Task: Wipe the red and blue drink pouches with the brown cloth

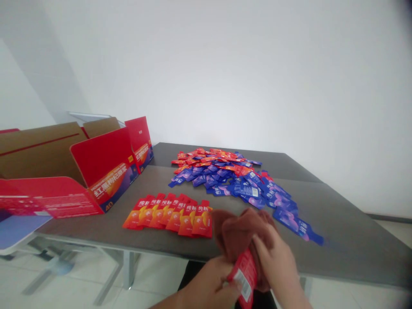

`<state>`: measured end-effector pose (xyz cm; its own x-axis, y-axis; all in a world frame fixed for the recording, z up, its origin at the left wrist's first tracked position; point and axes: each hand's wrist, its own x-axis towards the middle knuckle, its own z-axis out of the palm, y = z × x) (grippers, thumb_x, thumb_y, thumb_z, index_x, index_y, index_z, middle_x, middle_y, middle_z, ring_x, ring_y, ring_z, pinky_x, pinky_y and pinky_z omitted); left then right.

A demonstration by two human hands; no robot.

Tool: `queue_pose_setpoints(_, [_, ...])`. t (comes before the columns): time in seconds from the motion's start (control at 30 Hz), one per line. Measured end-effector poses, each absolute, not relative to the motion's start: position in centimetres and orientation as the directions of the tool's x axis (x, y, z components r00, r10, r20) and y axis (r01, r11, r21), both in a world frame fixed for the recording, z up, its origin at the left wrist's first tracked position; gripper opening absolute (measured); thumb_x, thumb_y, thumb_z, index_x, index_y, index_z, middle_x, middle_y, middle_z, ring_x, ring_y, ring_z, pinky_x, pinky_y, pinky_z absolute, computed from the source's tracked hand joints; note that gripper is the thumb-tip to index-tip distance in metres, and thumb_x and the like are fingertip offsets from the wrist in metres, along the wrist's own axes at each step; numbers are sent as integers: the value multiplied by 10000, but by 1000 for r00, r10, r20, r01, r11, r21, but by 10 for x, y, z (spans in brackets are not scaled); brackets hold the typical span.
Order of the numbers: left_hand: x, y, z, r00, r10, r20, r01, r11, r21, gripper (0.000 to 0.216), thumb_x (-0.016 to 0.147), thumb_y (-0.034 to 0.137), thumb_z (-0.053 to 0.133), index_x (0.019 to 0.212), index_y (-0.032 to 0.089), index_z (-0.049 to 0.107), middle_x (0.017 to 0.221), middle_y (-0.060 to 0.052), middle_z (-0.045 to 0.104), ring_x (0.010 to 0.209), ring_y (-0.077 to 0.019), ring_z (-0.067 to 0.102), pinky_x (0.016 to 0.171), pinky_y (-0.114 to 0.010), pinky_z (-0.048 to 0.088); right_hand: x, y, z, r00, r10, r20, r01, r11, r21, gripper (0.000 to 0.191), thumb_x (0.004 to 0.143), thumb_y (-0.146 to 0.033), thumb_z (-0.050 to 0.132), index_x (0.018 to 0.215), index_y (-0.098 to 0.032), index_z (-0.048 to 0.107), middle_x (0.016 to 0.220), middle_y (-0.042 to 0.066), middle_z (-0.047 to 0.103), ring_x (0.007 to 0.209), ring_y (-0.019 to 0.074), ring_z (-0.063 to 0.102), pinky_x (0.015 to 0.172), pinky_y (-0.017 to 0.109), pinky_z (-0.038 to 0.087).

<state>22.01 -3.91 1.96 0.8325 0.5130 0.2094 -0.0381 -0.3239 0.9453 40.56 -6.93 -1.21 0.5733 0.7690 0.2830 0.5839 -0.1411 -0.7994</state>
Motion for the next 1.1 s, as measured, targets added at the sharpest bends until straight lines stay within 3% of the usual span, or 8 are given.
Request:
queue_pose_setpoints(0.1, [212,-35,29,759,560,333,-1,-510,860,281,886,198,408,687,156,602,924,-57,664,933,-204,626,830,-301,493,441,-55,-7,714,671,200,486,-270,-831,587,787,-586,492,1160,-153,629,1044,156,695,986,348,636,828,463,475])
queue_pose_setpoints(0.23, [221,-13,27,592,703,395,468,-698,542,185,782,79,483,808,147,654,1219,-124,622,1126,-253,567,944,-362,460,455,-56,-3,804,578,143,363,-286,-887,665,814,-613,449,1235,-115,584,1148,174,656,1084,339,596,900,450,439])
queue_pose_setpoints(0.43, [256,9,1,728,671,143,649,-741,171,240,863,173,500,982,81,686,1111,-168,655,1072,-287,585,983,-463,413,448,-63,-14,778,619,110,341,-268,-901,678,807,-641,455,1221,-128,612,1133,153,673,1099,337,589,896,432,442])
queue_pose_setpoints(0.63, [240,5,15,698,687,202,564,-702,435,250,851,299,593,1050,155,642,1084,-108,668,1054,-266,591,980,-450,421,453,-70,0,825,552,121,274,-203,-940,638,810,-612,481,1188,-118,623,1087,128,693,1037,317,623,848,392,474])
queue_pose_setpoints(0.73, [238,-2,14,678,666,312,410,-694,591,611,850,313,606,1399,201,360,1430,-138,442,1301,-266,422,1058,-461,367,433,-72,11,839,534,101,196,-125,-973,620,832,-598,461,1206,-125,603,1126,114,686,1046,296,627,854,372,486])
queue_pose_setpoints(0.83, [247,-7,1,771,542,334,256,-745,616,954,662,339,790,1452,231,266,1538,-171,226,1378,-345,283,1063,-499,358,403,-77,7,779,625,52,154,-109,-982,624,820,-636,459,1184,-155,619,1125,92,692,1067,284,619,868,367,489])
queue_pose_setpoints(1.0, [256,-4,-19,759,553,345,232,-724,649,634,727,86,614,1315,273,469,1261,-82,565,1147,-248,535,978,-400,450,405,-78,0,494,851,178,415,-51,-908,533,784,-674,471,751,-192,696,779,60,725,774,265,659,680,322,513])
queue_pose_setpoints(1.1, [256,0,-25,786,486,383,213,-794,569,521,783,131,590,1275,279,507,1224,-75,585,1112,-248,550,946,-395,463,455,-57,7,547,791,275,607,-148,-781,535,844,-638,399,692,-198,664,722,55,702,737,253,649,665,318,488])
